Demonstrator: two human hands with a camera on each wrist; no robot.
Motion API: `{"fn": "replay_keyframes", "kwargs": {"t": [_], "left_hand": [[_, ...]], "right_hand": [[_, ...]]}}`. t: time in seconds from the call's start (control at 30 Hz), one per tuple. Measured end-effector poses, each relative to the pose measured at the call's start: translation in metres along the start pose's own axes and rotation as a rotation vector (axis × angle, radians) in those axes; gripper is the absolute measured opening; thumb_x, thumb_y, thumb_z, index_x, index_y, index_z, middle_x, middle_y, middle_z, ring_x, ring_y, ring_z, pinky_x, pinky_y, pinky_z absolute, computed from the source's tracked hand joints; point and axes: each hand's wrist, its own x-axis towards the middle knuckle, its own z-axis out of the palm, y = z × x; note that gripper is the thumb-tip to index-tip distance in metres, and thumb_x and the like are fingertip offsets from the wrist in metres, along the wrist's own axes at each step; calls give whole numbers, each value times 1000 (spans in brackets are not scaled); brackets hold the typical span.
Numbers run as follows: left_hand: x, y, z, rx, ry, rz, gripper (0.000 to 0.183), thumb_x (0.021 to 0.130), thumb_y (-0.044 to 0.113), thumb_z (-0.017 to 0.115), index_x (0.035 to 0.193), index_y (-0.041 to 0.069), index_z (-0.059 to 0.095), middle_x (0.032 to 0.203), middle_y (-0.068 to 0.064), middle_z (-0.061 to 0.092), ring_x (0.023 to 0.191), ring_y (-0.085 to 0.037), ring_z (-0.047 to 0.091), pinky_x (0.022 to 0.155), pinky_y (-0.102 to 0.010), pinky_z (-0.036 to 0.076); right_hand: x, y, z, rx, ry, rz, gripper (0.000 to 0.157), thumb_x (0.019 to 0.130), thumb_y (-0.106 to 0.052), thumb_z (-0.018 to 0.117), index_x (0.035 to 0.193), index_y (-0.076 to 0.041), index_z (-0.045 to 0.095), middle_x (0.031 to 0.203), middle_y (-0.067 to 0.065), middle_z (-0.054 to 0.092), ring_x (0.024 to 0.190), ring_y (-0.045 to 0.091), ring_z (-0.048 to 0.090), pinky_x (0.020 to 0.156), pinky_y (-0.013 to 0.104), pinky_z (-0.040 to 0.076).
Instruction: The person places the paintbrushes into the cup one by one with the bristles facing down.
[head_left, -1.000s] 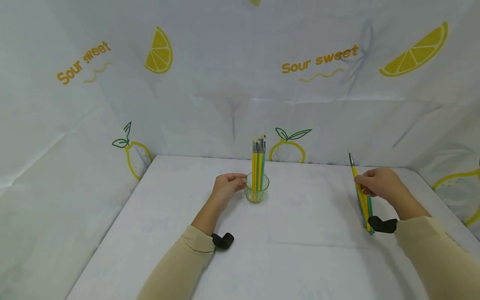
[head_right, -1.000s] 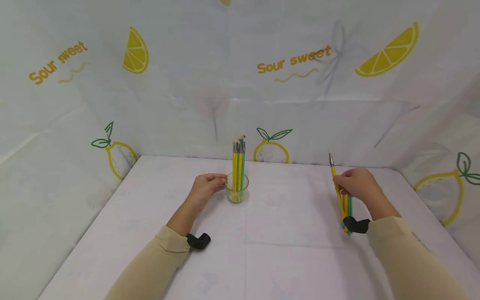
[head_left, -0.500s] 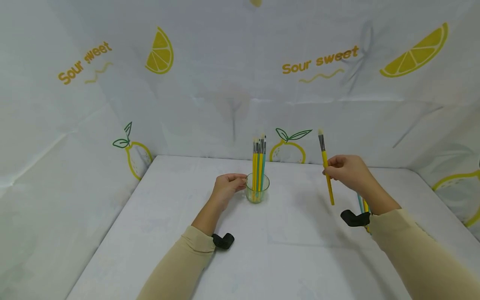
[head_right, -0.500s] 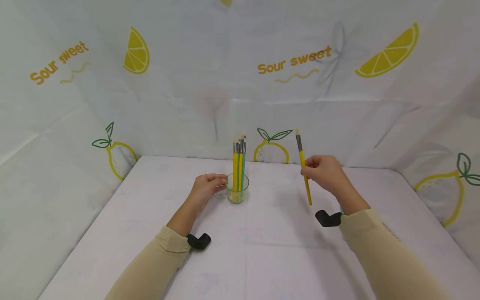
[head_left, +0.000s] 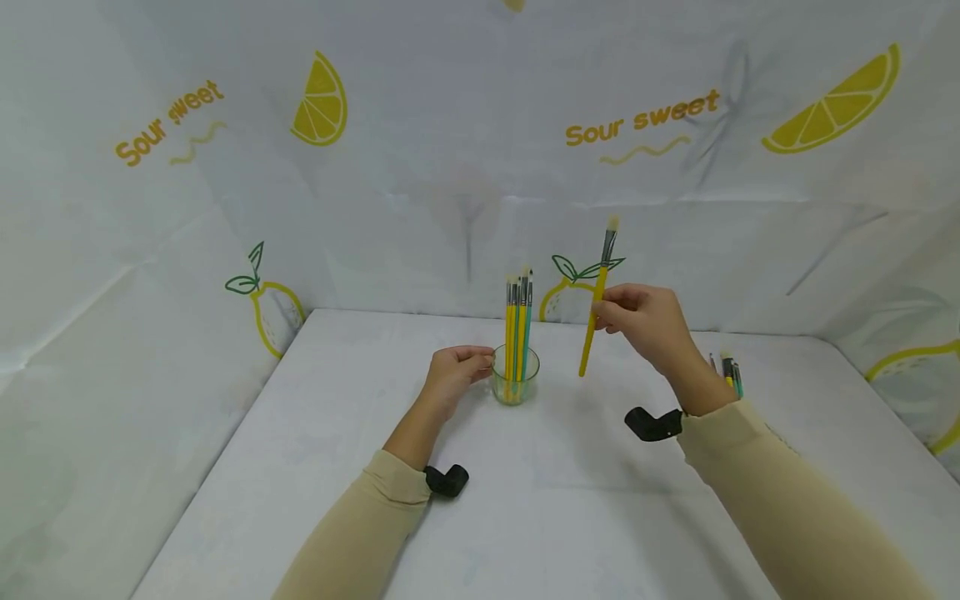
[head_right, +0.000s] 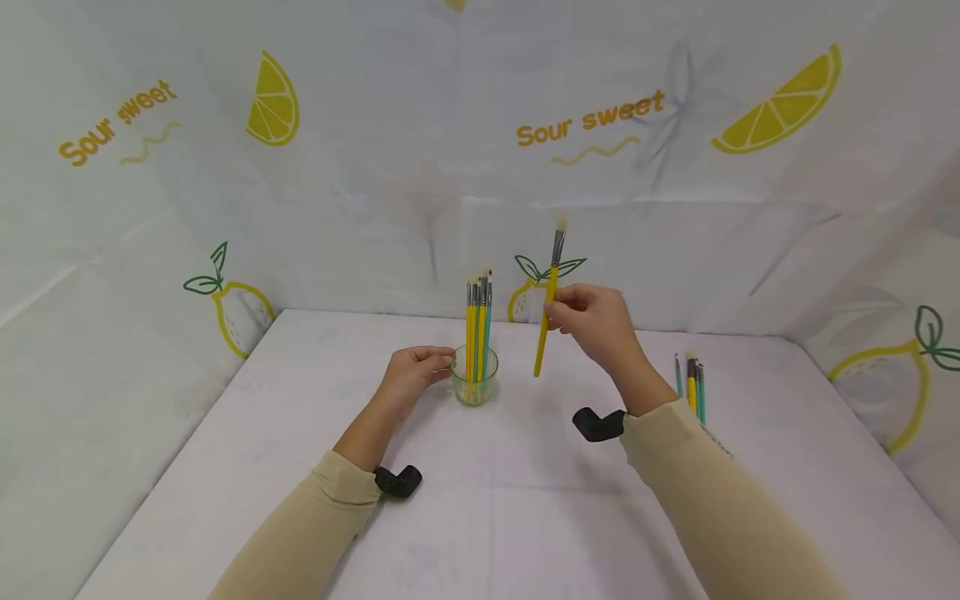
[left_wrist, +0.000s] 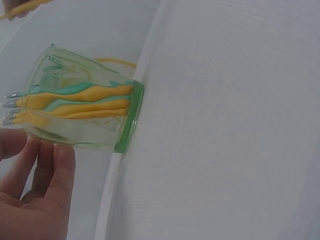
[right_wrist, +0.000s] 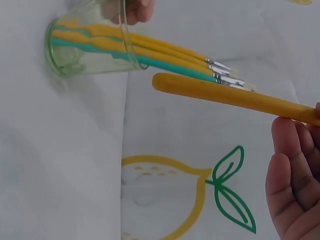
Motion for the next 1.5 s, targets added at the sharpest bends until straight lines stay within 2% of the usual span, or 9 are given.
{"fn": "replay_keyframes", "kwargs": {"t": [0.17, 0.27, 0.37, 0.53, 0.73, 0.9, 1.13, 1.3, 1.5], "left_hand": [[-1, 0, 0, -9, -2, 31, 24, 90, 6, 65, 110, -7, 70, 108, -16, 71, 95, -22, 71, 86, -30, 60], [-1, -1, -1, -14, -10, 59, 22, 89, 6, 66, 106, -6, 72, 103, -12, 72, 92, -21, 71, 85, -30, 61], [-1, -2, -1, -15, -13, 73, 21, 89, 6, 65, 106, -6, 72, 102, -12, 72, 92, -21, 71, 84, -31, 61], [1, -3, -1, -19, -1, 39, 23, 90, 6, 64, 107, -6, 71, 106, -14, 72, 99, -28, 70, 86, -32, 60], [2, -3, -1, -21, -7, 9, 25, 90, 6, 65, 111, -8, 70, 112, -19, 70, 103, -29, 69, 87, -30, 60], [2, -2, -2, -12, -11, 7, 27, 90, 7, 65, 112, -8, 69, 114, -21, 69, 98, -24, 70, 87, -31, 60], [1, 0, -1, -16, -3, 7, 23, 89, 7, 66, 108, -5, 72, 109, -15, 71, 91, -16, 70, 88, -31, 60], [2, -1, -1, -15, -2, 7, 21, 89, 7, 66, 107, -4, 73, 108, -14, 71, 92, -16, 70, 87, -31, 60], [2, -3, -2, -14, -6, 14, 22, 89, 6, 65, 107, -4, 73, 108, -14, 71, 93, -18, 71, 87, -30, 60]], "right_hand": [[7, -10, 21, 104, 47, -21, 29, 93, -28, 67, 108, -3, 71, 98, 12, 74, 84, 24, 71, 73, 26, 61], [10, -14, 31, 126, 62, -39, 28, 92, -27, 68, 108, -4, 72, 99, 12, 74, 83, 24, 72, 73, 28, 62], [12, -14, 42, 123, 59, -48, 26, 92, -28, 68, 106, -6, 72, 98, 11, 74, 82, 22, 72, 72, 27, 61], [13, -8, 59, 70, 14, -42, 24, 93, -29, 67, 105, -8, 71, 96, 8, 74, 82, 18, 70, 71, 26, 59], [13, 3, 75, 5, -27, 12, 25, 93, -31, 67, 106, -10, 71, 95, 6, 73, 87, 23, 69, 73, 31, 59], [14, 11, 85, -22, -43, 45, 25, 93, -33, 66, 104, -11, 71, 94, 5, 73, 85, 21, 68, 73, 32, 59], [16, 21, 93, -43, -63, 79, 26, 92, -33, 66, 103, -10, 71, 97, 7, 74, 88, 26, 70, 72, 32, 59], [17, 26, 99, -24, -88, 113, 28, 93, -33, 66, 106, -9, 70, 99, 8, 73, 92, 28, 70, 73, 31, 60], [18, 26, 104, -34, -109, 122, 28, 93, -34, 65, 106, -10, 71, 94, 8, 73, 86, 26, 66, 71, 30, 57]]}}
